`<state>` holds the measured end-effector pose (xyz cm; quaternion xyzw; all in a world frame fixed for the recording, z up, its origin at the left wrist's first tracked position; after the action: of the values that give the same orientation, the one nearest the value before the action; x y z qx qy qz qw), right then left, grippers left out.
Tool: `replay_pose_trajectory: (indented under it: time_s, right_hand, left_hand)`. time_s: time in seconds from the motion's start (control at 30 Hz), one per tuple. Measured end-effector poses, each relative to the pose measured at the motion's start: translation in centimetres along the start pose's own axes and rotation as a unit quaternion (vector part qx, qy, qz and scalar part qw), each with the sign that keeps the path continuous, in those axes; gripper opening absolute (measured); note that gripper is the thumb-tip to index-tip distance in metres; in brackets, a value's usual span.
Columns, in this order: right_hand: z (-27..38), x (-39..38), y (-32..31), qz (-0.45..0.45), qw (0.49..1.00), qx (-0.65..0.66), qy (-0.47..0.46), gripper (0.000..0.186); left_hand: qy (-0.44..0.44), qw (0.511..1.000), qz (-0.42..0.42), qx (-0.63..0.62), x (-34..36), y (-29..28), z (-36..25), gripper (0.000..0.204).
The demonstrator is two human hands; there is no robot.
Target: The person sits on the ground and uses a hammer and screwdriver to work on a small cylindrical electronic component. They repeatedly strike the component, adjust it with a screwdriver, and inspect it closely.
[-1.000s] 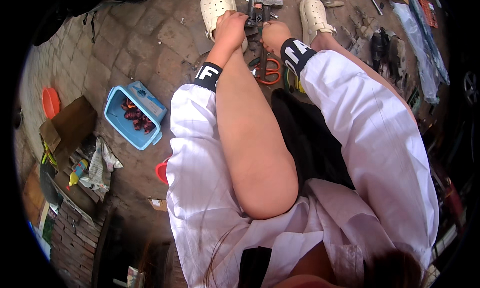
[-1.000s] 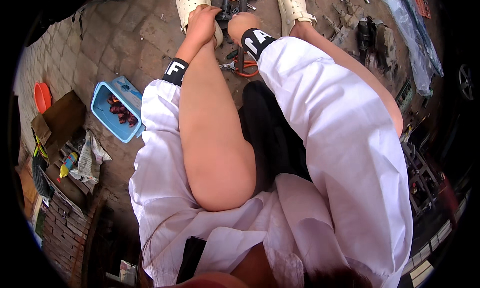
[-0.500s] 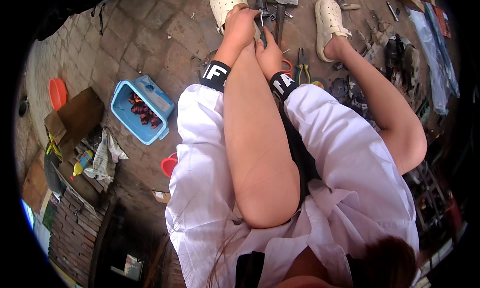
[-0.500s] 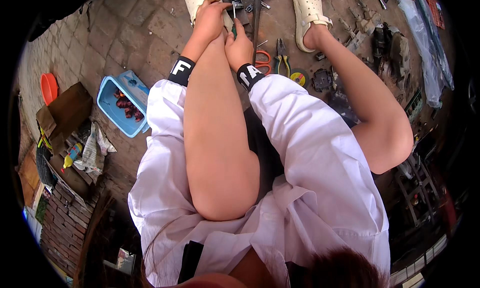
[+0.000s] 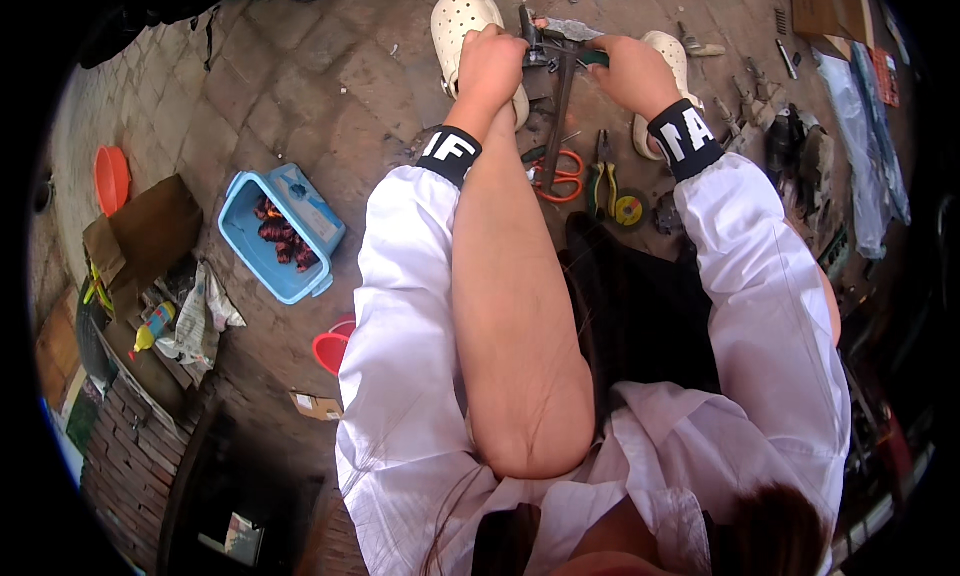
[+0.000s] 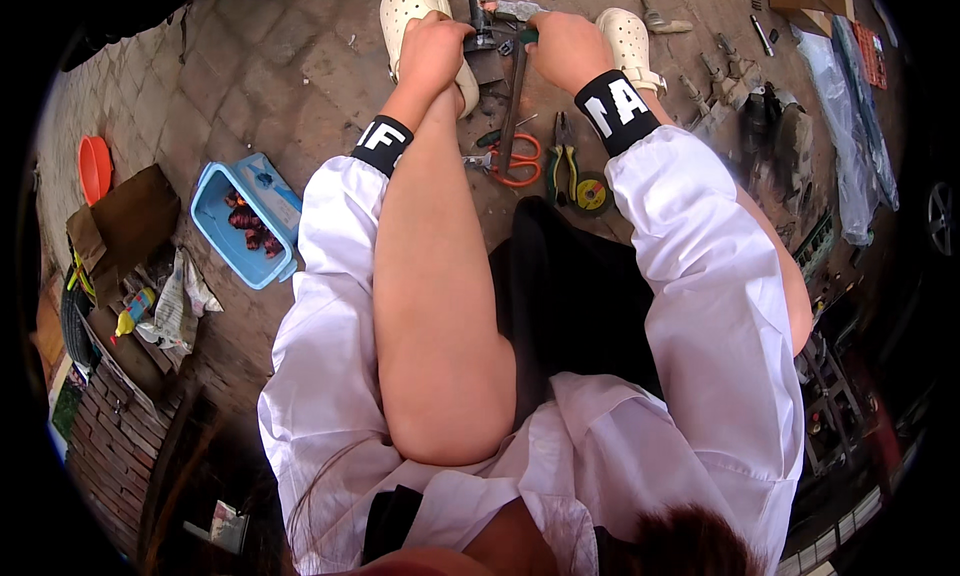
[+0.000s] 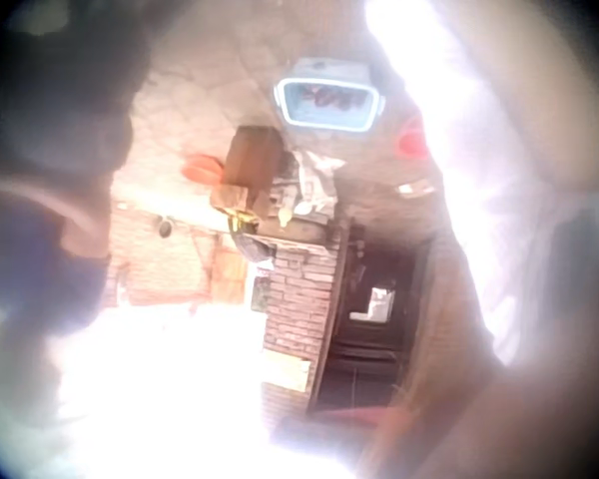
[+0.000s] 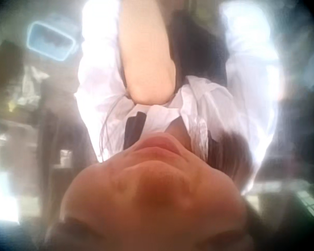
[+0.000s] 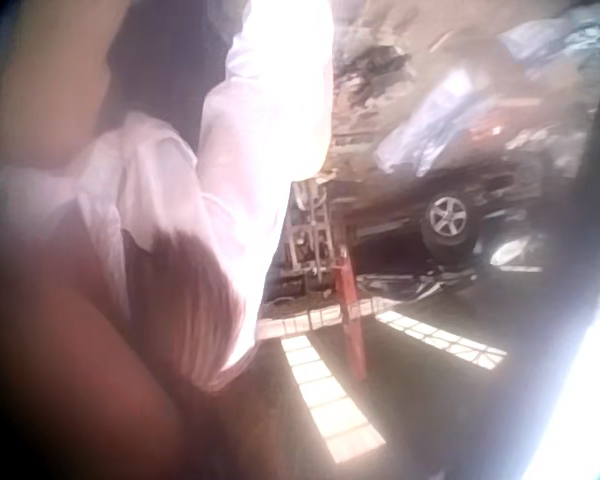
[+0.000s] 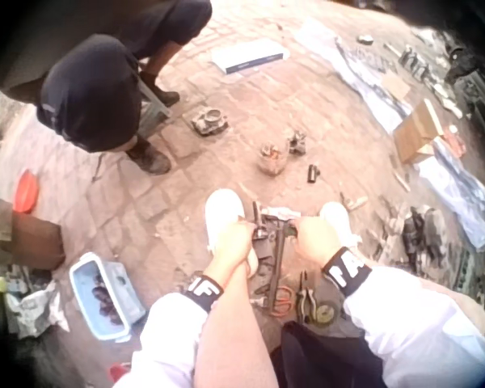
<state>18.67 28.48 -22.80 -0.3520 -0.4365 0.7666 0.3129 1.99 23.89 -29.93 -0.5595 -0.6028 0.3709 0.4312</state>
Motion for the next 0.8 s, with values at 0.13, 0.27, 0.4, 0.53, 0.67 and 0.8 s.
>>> replay_pose_trajectory:
  time_s: [0.13,0.27,0.4,0.53,0.67,0.8]
  right_hand:
    - [0.8,2.1,-1.2,0.045,0.996,-0.047,-0.063,0.026]
    - [1.1,4.1,-2.0,0.063,0.991,-0.06,-0.103,0.027]
    - [1.7,6.1,-1.3,0.093,0.985,-0.064,-0.132,0.025]
    - [3.3,7.3,-2.0,0.143,0.983,-0.1,-0.053,0.021]
    - [4.2,8.5,-0.9,0.125,0.985,-0.107,-0.041,0.02]
    - [4.6,9.7,-0.1,0.149,0.973,-0.142,-0.108,0.02]
  left_hand:
    - [-0.005,1.0,0.006,0.007,-0.1,-0.2,0.2,0.016]
    - [-0.008,0.999,0.029,0.018,0.1,-0.2,-0.1,0.025]
    - [-0.006,1.0,0.01,0.006,-0.1,-0.5,0.1,0.025]
    - [-0.006,1.0,0.001,0.002,-0.2,-0.3,0.3,0.019]
    - [0.006,0.999,-0.036,-0.014,0.0,-0.2,0.0,0.011]
    - [-0.018,1.0,0.018,0.003,0.2,-0.4,0.2,0.025]
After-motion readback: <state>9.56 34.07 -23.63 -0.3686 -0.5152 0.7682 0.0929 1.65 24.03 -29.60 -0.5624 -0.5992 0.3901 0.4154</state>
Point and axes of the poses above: each hand's wrist, its own x-axis towards the middle knuckle, its own y-axis out of the palm, z = x × y, the point moved 5 cm from there along x, towards the middle knuckle, and after that the axes turned 5 degrees about -y, right-handed, at the moved point
